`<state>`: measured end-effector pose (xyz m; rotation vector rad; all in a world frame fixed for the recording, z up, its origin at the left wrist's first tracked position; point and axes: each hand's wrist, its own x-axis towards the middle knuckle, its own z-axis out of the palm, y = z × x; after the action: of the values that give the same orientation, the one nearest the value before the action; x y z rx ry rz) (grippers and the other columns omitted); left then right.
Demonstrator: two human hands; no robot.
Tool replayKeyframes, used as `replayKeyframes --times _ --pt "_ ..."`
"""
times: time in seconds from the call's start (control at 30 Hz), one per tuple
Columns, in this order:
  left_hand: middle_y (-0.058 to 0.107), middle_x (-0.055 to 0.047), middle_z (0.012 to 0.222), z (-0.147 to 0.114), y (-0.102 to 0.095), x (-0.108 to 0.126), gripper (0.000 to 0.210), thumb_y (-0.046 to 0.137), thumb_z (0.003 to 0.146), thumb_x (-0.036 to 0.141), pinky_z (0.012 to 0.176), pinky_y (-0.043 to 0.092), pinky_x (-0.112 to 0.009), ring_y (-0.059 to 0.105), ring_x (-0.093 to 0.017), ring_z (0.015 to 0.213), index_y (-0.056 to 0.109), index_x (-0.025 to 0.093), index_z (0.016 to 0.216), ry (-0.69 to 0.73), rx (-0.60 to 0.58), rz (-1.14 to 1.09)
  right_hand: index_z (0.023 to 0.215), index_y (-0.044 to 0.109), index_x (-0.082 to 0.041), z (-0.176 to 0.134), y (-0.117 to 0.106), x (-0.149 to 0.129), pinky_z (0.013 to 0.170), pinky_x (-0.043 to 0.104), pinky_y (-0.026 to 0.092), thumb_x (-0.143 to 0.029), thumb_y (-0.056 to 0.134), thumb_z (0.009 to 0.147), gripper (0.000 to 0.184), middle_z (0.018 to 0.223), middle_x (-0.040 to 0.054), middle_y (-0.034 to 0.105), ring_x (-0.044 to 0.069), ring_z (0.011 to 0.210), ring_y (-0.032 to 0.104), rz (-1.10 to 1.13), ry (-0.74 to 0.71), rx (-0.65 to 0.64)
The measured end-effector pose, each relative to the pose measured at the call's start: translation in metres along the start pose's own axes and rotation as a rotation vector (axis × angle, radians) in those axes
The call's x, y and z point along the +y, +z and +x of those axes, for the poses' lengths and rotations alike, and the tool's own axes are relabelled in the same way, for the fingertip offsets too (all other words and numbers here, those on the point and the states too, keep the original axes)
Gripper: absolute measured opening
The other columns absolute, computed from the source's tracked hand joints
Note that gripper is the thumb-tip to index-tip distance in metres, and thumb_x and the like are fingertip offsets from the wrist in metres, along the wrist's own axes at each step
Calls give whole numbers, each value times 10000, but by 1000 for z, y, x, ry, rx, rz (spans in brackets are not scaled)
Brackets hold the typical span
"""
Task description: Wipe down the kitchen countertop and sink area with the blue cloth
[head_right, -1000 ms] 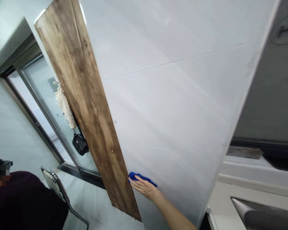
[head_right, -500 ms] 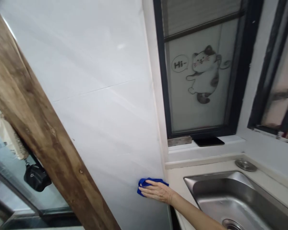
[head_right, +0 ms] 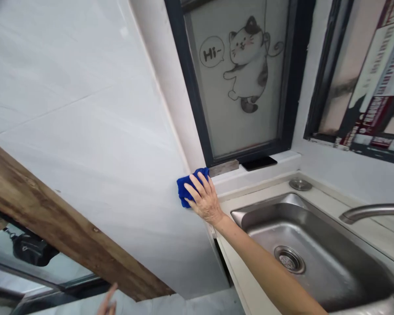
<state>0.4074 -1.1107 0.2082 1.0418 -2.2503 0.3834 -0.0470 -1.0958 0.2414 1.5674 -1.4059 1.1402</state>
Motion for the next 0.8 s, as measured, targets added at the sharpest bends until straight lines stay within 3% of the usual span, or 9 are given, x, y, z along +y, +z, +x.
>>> replayKeyframes --times 0.1,0.17,0.23,0.3,0.4,0.53,0.7,0.8 --pt "569 -99 1442 66 -8 -38 628 487 938 215 1043 536 -527 539 -305 1335 326 322 1535 115 214 -107 1534 242 -245 -8 13 -13 1135 635 405 -277 538 944 661 1646 160 216 357 1516 214 13 80 36" --pt "455 -147 1547 129 -26 -51 667 528 910 190 1160 410 -580 405 -333 1443 321 240 1543 185 335 -114 1554 162 -239 -24 24 -23 1122 628 425 -268 525 949 706 1654 176 163 352 1518 208 -4 140 60" --pt "389 -172 1586 195 -48 -55 692 561 885 171 1190 366 -572 325 -333 1486 324 177 1535 324 460 -51 1562 111 -236 -44 36 -34 1121 633 419 -263 516 953 732 1656 183 136 346 1523 190 -38 207 84" --pt "355 -167 1606 251 -67 -55 673 609 863 198 1226 289 -577 288 -331 1502 386 147 1495 443 538 33 1565 91 -229 -65 47 -44 1125 642 406 -253 511 955 741 1653 191 136 342 1525 181 -75 273 98" --pt "198 -124 1673 305 -77 -54 619 561 897 269 1251 112 -621 116 -335 1547 406 131 1481 398 516 61 1562 95 -207 -95 64 -61 1126 652 391 -250 496 957 727 1641 213 152 343 1522 187 -118 391 114" --pt "22 5 1700 319 -72 -53 684 503 920 275 1256 30 -601 1 -294 1561 265 232 1560 385 505 138 1540 140 -129 -139 94 -94 1126 703 340 -309 428 972 662 1621 268 159 366 1521 170 -124 657 120" --pt "-101 115 1675 310 -73 -49 716 467 939 297 1260 51 -582 -28 -272 1561 150 309 1581 382 492 213 1503 178 -6 -196 144 -154 1214 662 193 -429 376 943 729 1611 299 157 363 1530 124 67 1335 183" --pt "-130 154 1659 310 -74 -46 695 430 954 319 1261 66 -578 -14 -275 1559 130 339 1580 328 475 249 1496 118 45 -220 172 -180 1228 627 180 -471 303 952 772 1595 344 127 403 1521 138 132 1596 212"
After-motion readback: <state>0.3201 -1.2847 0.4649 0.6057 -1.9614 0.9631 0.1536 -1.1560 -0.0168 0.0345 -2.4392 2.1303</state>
